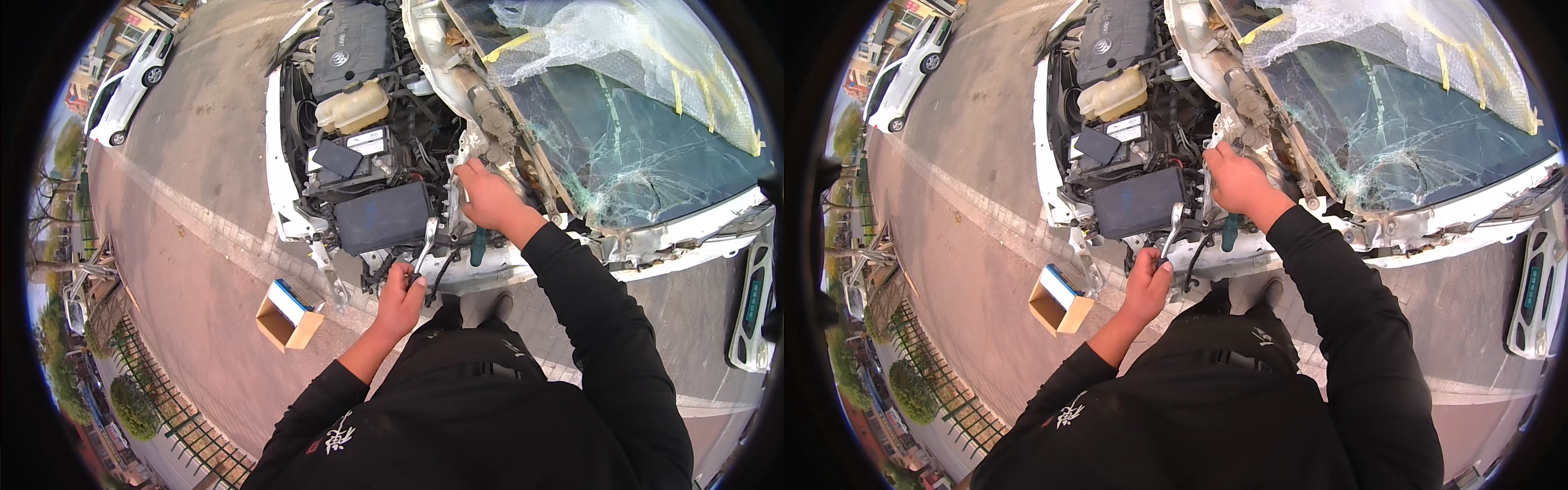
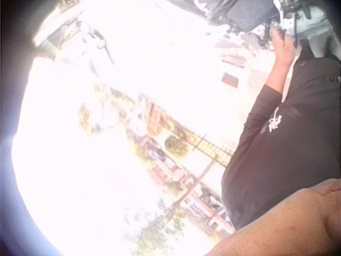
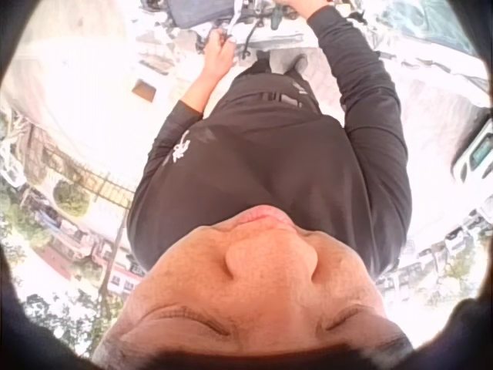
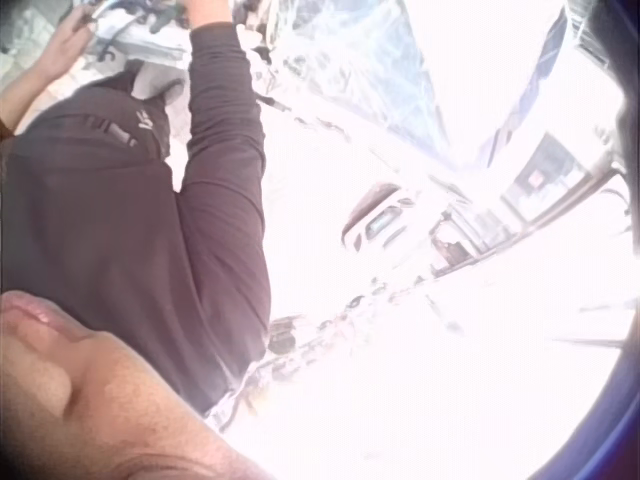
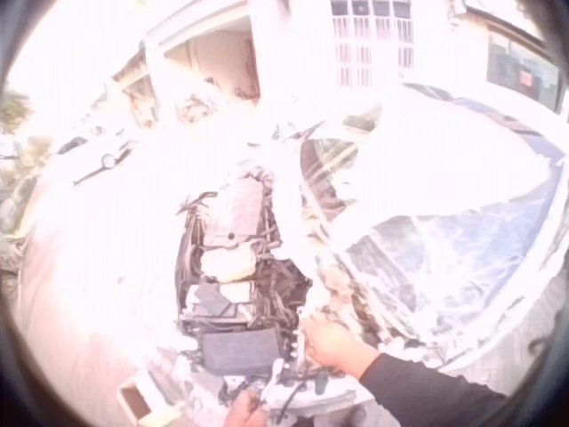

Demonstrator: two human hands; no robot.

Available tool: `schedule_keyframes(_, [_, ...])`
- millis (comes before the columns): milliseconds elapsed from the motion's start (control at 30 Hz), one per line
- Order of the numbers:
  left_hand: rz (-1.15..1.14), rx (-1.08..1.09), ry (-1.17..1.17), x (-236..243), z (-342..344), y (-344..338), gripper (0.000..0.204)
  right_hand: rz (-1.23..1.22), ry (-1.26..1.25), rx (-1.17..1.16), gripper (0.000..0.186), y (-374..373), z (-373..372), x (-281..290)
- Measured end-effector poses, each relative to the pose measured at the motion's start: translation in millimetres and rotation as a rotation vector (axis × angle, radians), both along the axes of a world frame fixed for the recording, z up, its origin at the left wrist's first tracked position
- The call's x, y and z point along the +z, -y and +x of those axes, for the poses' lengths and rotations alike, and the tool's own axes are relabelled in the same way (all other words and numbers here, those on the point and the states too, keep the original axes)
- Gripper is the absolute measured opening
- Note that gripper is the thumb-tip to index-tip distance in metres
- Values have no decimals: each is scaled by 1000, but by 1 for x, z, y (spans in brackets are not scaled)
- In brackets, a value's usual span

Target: The person works on the front of a white car with the hood open, using a wrench and screwdriver to remove a black plastic cover near the battery. They then walk to the driver door, open it, and place the wrench inside before walking into a garage and placing the tools on a red tool cart.

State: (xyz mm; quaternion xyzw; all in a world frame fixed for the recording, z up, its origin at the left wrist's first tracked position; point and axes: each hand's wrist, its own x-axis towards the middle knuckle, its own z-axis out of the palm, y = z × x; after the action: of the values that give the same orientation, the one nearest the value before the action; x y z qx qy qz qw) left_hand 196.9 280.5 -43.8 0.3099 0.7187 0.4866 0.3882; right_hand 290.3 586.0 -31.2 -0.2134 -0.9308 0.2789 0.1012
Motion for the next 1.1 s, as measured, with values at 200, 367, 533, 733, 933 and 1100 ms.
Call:
schedule_keyframes(200, [-32,-253,214,28,2,-4,24,-1631,-470,-520,56,77,112,29])
schedule_keyframes(367, [-86,-613,-23,29,24,-11,21,-2059,-762,-676,36,157,200,22])
schedule_keyframes(533, [-91,-780,-57,20,78,-22,24,-1840,-719,-803,10,191,246,1])
schedule_keyframes(733, [-152,-824,-11,-9,169,-9,24,-1711,-885,-1005,11,228,331,-37])
schedule_keyframes(933, [-186,-885,-9,-75,279,13,23,-1721,-810,-1056,8,245,432,-101])
schedule_keyframes(1100, [-156,-961,-5,-159,335,-4,22,-1916,-803,-1066,9,233,494,-169])
